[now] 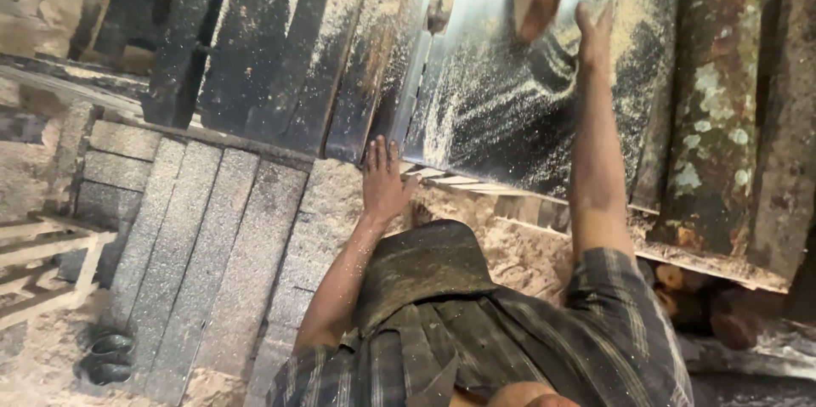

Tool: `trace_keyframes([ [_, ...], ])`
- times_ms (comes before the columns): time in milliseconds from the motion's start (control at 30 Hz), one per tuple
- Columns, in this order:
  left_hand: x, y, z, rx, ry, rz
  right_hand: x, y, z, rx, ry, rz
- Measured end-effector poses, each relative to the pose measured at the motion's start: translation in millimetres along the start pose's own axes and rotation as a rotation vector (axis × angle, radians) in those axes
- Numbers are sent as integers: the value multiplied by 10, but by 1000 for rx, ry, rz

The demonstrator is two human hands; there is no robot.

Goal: The person feeds wooden logs through a table saw to cut them and places the pieces onto a pile.

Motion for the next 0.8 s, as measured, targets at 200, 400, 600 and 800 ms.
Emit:
trace_keyframes([
  [200,163,-337,175,89,-496,-9,182,-413,220,296,-381,-30],
  [400,155,-725,1000,609,-882,-211,282,-1913,409,167,-610,-82],
  [600,366,-1371,1706,908,-1453,-459,674,-3717,1123,183,-541,-67],
  [800,1560,-2119,1625,715,-1360,-580,781,-4758,1847,236,-453,-43],
])
Point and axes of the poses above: each hand's wrist, its own y-axis towards the middle knuckle, its own z-axis out of the palm, x = y × z, the point moved 4 cm from there along y, towards the middle knuckle, and after that the axes turned 15 degrees about -z, right-handed, at the moved point
